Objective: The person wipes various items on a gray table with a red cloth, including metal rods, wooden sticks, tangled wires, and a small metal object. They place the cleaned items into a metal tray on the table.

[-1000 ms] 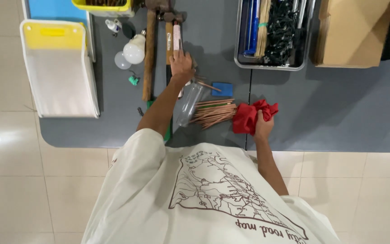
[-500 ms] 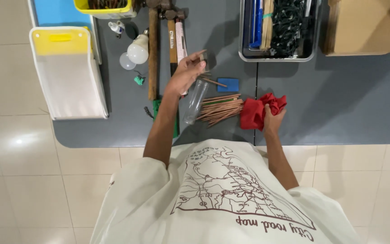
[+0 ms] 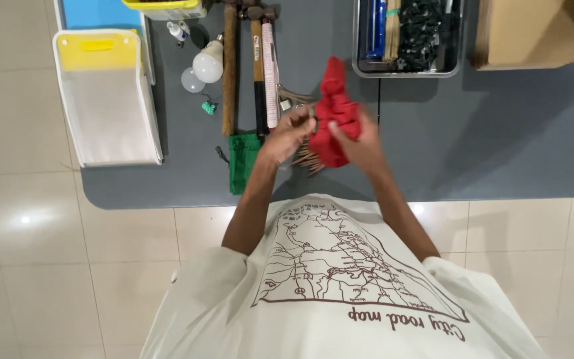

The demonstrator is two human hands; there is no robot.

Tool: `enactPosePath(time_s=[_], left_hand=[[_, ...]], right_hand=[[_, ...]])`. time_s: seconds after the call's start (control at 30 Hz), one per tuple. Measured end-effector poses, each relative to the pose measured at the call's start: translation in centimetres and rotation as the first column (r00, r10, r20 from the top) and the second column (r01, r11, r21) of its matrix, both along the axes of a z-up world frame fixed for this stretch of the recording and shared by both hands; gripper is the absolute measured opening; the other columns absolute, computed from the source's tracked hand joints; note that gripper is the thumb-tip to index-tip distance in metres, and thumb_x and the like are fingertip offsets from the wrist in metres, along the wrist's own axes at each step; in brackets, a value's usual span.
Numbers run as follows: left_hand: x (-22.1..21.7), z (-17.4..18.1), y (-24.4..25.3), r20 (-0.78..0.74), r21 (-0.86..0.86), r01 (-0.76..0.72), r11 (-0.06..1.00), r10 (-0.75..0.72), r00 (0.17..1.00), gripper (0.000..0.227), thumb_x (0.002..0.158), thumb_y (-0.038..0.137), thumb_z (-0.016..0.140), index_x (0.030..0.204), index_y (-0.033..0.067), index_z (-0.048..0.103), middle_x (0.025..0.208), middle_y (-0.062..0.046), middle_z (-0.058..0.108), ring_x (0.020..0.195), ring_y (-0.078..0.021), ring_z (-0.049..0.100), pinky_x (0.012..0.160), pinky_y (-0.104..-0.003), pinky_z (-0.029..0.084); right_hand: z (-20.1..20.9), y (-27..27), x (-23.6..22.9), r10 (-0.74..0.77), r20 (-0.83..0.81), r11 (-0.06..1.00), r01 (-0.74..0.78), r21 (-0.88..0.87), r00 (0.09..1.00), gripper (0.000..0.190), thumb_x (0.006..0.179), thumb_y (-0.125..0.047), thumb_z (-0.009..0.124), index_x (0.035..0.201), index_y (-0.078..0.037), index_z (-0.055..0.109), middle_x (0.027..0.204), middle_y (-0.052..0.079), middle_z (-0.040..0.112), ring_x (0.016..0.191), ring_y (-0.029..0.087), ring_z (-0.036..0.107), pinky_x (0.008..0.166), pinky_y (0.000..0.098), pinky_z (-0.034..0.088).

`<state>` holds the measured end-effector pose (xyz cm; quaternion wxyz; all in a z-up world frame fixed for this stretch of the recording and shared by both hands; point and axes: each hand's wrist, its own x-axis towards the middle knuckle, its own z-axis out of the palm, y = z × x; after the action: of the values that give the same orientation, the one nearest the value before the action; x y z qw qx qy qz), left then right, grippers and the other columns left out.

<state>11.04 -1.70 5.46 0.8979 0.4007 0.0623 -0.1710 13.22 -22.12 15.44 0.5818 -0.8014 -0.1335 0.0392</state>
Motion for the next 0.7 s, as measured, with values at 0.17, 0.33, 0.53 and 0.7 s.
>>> enactPosePath(time_s=[0.17,0.33,0.53,0.7], left_hand=[[-2.8,3.3,-0.3,0.053,0.193,0.111,0.975,-0.124,0.991,0.064,0.093,0.018,0.079,0.147,-0.0034,0.054,0.128,-0.010,0.069,0.115,-0.0176,0.063,0.102,-0.032,0.049],[-4.2,9.0,-1.4,0.070,0.370,0.140,0.919,-0.178,0.982,0.065,0.089,0.021,0.083,0.146,-0.0003,0.060,0.124,-0.011,0.070,0.106,-0.0207,0.063,0.092,-0.036,0.051],[-4.3,12.7,-2.9,0.324,0.918,-0.227,0.325,-0.285,0.902,0.066,0.074,0.010,0.084,0.134,-0.0001,0.060,0.123,-0.021,0.057,0.115,-0.0371,0.059,0.101,-0.043,0.050],[-4.8,9.6,-4.9,0.338,0.937,-0.258,0.235,-0.429,0.838,0.076,0.073,-0.004,0.072,0.145,0.0004,0.046,0.140,-0.027,0.047,0.130,-0.0480,0.048,0.110,-0.049,0.041]], right_hand=[[-5.0,-0.4,0.4,-0.086,0.016,0.996,0.086,0.025,0.996,0.024,0.099,-0.011,0.073,0.120,-0.002,0.066,0.111,0.009,0.068,0.102,0.023,0.066,0.093,0.0338,0.053],[-5.9,-3.5,0.0,-0.151,-0.442,0.922,0.288,0.260,0.884,0.030,0.101,-0.019,0.066,0.126,-0.004,0.065,0.114,0.011,0.071,0.104,0.023,0.066,0.094,0.0352,0.054],[0.1,-3.7,-2.8,0.155,-0.755,0.662,0.501,0.558,0.637,0.056,0.095,-0.034,0.066,0.141,-0.006,0.051,0.130,0.010,0.067,0.116,0.024,0.068,0.098,0.0405,0.057],[-2.7,-2.2,-4.1,0.194,-0.636,0.883,0.150,0.445,0.747,0.065,0.088,-0.018,0.078,0.144,-0.006,0.047,0.132,0.007,0.062,0.119,0.019,0.063,0.104,0.0383,0.053]])
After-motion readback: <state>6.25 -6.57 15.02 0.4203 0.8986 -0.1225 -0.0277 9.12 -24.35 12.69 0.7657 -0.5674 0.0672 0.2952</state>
